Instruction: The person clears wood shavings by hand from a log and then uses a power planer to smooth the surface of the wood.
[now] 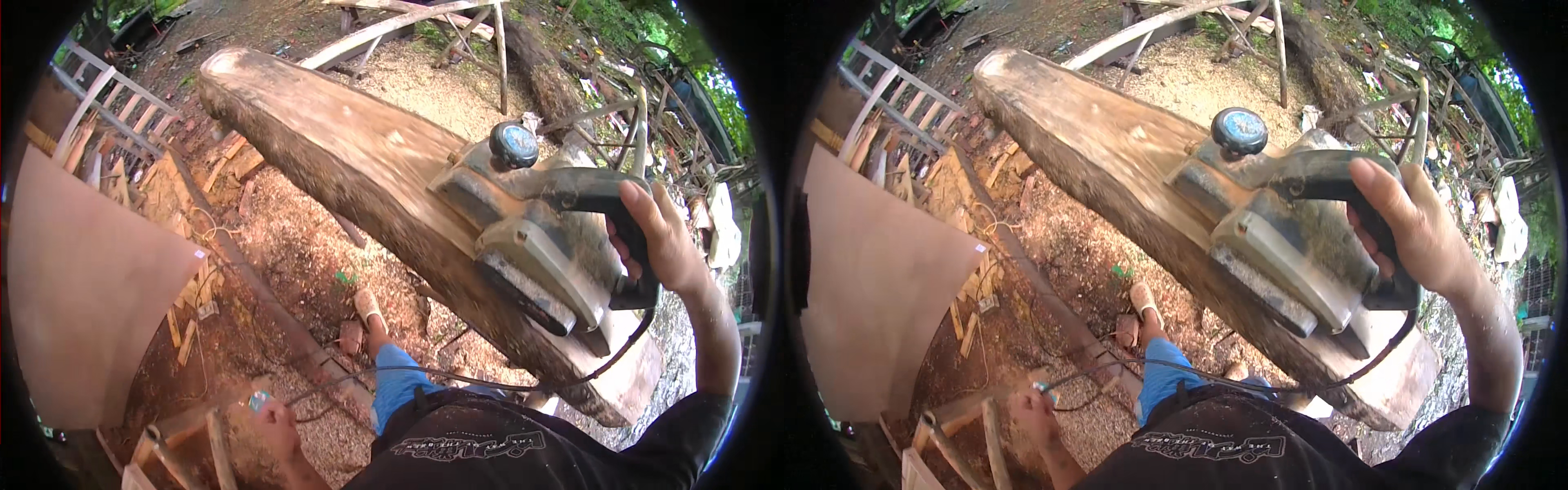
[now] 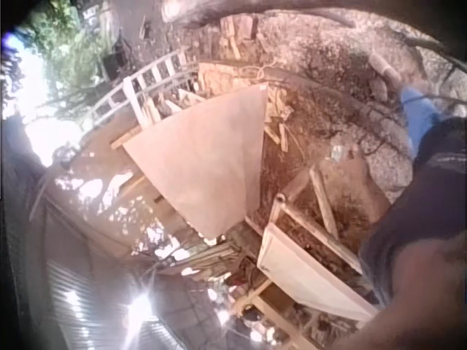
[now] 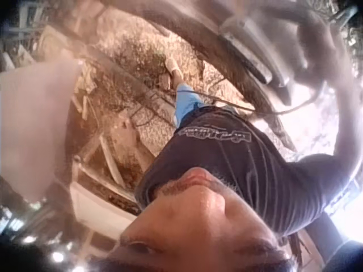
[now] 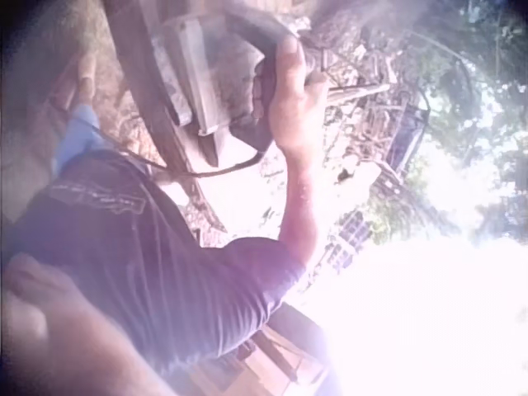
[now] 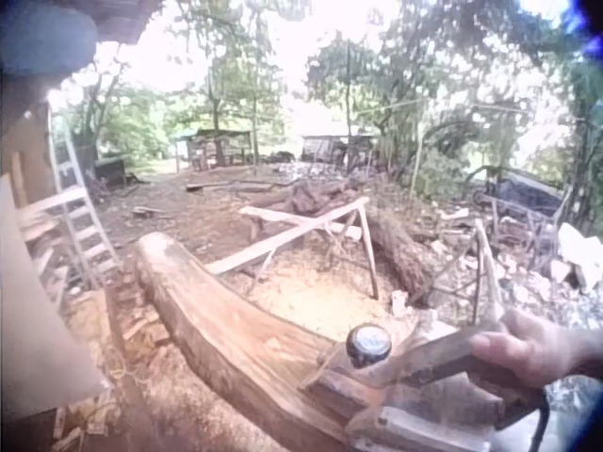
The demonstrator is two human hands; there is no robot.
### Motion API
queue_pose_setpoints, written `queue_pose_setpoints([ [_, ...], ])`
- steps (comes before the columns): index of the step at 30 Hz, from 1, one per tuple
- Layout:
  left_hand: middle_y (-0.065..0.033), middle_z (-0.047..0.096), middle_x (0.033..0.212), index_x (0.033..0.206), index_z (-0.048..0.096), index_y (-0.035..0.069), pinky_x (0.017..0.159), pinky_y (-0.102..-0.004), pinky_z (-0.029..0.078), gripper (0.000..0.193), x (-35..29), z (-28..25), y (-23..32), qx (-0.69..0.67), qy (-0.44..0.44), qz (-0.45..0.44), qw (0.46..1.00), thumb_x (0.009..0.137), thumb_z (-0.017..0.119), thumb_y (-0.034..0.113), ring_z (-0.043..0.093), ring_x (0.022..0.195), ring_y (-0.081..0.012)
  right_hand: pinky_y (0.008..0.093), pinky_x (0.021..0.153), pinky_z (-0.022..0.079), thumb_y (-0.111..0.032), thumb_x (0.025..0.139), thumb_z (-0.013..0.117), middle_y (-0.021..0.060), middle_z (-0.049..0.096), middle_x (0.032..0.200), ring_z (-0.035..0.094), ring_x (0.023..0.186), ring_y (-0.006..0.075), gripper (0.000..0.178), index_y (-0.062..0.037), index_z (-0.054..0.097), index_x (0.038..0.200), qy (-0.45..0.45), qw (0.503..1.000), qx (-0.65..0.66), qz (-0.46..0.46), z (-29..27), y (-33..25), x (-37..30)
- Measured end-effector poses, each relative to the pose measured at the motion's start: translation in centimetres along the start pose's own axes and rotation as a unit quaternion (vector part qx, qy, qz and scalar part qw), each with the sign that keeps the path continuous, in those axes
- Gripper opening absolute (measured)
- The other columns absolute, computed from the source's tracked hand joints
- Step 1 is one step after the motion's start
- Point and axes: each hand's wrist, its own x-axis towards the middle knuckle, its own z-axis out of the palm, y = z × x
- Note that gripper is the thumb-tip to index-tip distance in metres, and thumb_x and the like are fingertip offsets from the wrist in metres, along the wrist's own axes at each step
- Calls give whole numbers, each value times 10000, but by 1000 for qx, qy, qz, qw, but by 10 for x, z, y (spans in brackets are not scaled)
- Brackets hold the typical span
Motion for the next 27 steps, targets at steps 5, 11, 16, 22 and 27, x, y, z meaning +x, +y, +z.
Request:
queue_pose_setpoints([
  [5,-23,513,635,730,537,19,464,-232,377,133,63,32,11,-13,-15,-56,998,805,599,108,475,525,-94,220,375,364,-581,887,445,13,503,525,472,392,89,586,-30,543,714,10,1000,-11,4,47,-66,76],
  [11,-45,536,623,750,554,4,446,-226,360,207,147,24,11,-113,-39,-89,989,801,668,168,473,501,-92,221,389,373,-550,896,436,1,494,541,451,395,79,555,-44,544,695,-47,997,-28,-55,115,-166,218],
  [16,-32,510,606,743,549,11,446,-222,352,244,172,17,26,-118,31,-81,989,804,687,203,463,501,-90,261,417,414,-554,880,465,7,473,518,453,403,98,567,-38,568,669,-61,984,-35,-164,196,-268,332],
  [22,-5,434,617,778,524,23,455,-233,326,282,155,2,21,-1,63,17,998,833,667,260,413,518,-86,418,847,431,-519,899,416,190,608,1106,574,936,275,579,-33,633,1127,-65,967,-1,-245,295,-381,461],
  [27,16,367,594,798,476,47,432,-233,278,232,129,-32,22,88,136,67,984,893,589,226,344,491,-73,325,421,435,-518,901,380,21,424,503,445,407,148,531,-69,540,668,-203,952,1,-228,291,-374,443],
])
